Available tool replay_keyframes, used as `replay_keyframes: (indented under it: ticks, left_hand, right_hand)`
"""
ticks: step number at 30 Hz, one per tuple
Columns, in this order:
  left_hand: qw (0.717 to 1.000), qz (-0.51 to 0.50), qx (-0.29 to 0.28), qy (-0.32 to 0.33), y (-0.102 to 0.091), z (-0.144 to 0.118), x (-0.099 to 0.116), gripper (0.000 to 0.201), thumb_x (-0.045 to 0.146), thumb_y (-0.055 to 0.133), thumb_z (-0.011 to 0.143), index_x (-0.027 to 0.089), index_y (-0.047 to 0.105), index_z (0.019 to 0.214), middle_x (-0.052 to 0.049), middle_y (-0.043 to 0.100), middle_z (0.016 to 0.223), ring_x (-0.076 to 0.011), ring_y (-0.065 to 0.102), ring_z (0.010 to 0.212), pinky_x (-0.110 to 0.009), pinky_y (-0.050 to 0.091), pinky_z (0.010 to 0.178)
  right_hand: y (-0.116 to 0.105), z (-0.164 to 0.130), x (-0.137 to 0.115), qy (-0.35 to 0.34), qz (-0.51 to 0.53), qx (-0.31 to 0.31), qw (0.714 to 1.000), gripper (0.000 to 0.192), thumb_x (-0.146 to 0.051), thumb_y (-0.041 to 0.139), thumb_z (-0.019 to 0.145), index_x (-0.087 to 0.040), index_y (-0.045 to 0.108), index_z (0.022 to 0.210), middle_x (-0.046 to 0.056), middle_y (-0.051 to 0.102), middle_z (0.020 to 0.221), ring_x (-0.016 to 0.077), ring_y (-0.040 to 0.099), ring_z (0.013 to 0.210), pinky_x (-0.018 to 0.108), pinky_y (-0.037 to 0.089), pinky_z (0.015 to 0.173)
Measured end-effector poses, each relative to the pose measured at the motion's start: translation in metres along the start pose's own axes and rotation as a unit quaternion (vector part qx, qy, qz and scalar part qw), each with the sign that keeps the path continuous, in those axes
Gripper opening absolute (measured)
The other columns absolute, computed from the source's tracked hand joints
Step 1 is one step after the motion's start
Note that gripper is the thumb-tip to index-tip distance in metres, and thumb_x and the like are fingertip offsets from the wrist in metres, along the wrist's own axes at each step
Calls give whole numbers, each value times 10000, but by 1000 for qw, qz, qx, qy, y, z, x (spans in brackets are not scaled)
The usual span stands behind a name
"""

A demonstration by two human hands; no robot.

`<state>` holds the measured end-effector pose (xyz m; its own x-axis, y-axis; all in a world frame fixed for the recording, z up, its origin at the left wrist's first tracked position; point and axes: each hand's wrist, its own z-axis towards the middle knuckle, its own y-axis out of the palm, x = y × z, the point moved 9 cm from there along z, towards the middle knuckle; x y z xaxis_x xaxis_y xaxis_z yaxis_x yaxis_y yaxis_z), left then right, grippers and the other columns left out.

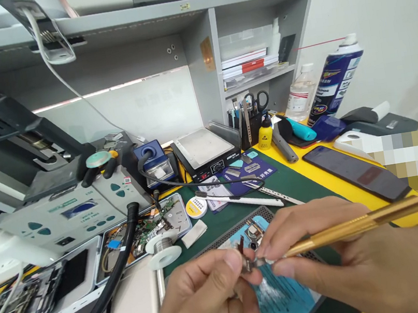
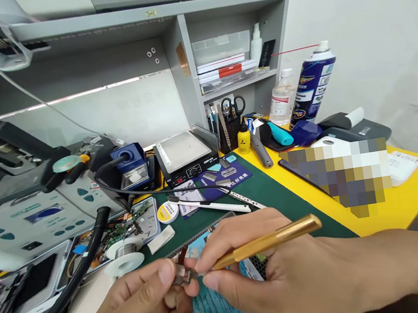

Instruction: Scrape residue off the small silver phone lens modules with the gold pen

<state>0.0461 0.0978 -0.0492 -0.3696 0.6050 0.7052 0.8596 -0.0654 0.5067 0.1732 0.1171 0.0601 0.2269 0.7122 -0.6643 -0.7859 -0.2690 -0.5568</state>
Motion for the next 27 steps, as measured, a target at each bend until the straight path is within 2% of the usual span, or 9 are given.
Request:
replay_keyframes:
  ticks: [2, 6, 11, 13, 17, 20, 23, 25, 27]
  left_hand:
    - [1000, 2, -1, 2, 0, 2, 1, 426, 498, 902, 643, 104, 773, 743, -17, 611, 522, -81, 551, 454, -198, 524, 489]
    - [1000, 15, -4, 9, -1, 4, 2, 414, 488, 900, 649, 105, 778, 747, -31, 633, 521, -93, 562, 447, -208, 524, 474]
    - [1000, -1, -7, 27, 1, 3, 1, 377, 456, 892, 675, 105, 778, 749, -40, 658, 558, -110, 585, 466, -219, 545, 456]
    - [998, -20, 8, 52, -1, 3, 4, 368, 431, 908, 658, 97, 776, 738, -55, 689, 641, -138, 631, 528, -268, 591, 511]
    - [995, -52, 45, 79, -5, 4, 6, 364, 387, 930, 635, 91, 797, 801, -80, 743, 740, -194, 715, 680, -358, 628, 758]
    - [993, -79, 55, 73, -5, 4, 6, 348, 361, 944, 621, 93, 805, 795, -78, 754, 721, -186, 725, 718, -313, 609, 779]
    - [992, -94, 44, 74, -2, 3, 7, 317, 337, 934, 640, 92, 800, 790, -80, 750, 704, -183, 715, 716, -290, 598, 736]
    - [992, -96, 42, 75, -2, 3, 7, 324, 342, 923, 655, 92, 793, 814, -92, 752, 720, -197, 711, 734, -310, 598, 735]
    - [991, -99, 46, 74, -4, 3, 6, 327, 342, 920, 657, 94, 787, 823, -102, 758, 732, -206, 709, 751, -318, 597, 734]
  right_hand:
    - [-1, 1, -2, -9, -5, 1, 1000, 154, -50, 647, 839, -138, 742, 922, 66, 806, 871, 169, 776, 809, 181, 629, 700]
    - [3, 4, -4, -13, -21, -40, 999, 188, -23, 667, 823, -134, 747, 951, 59, 804, 886, 165, 779, 828, 181, 633, 747]
    - [2, 3, -3, -1, -24, -27, 999, 203, -12, 684, 805, -147, 755, 938, 58, 807, 892, 176, 785, 827, 179, 640, 732]
    - [0, 4, -3, -2, -25, -11, 1000, 193, -18, 683, 806, -157, 745, 923, 53, 805, 863, 172, 784, 788, 176, 639, 701]
    - [-7, 5, -7, -11, -21, 17, 1000, 229, 13, 686, 767, -162, 707, 912, 52, 798, 811, 157, 774, 730, 149, 623, 653]
    - [3, -2, -12, -47, -12, 3, 999, 256, 19, 720, 743, -173, 701, 910, 33, 796, 810, 153, 776, 759, 147, 620, 704]
    - [14, -19, -7, -59, -12, 26, 998, 260, -20, 764, 753, -219, 684, 900, -5, 784, 819, 132, 759, 763, 147, 609, 785]
    - [17, -28, -2, -51, -42, 49, 997, 263, -19, 725, 797, -234, 679, 940, 1, 783, 858, 134, 756, 787, 153, 605, 805]
    - [23, -31, -3, -75, -65, 17, 995, 256, -23, 694, 830, -225, 684, 987, 22, 790, 909, 145, 759, 812, 182, 607, 827]
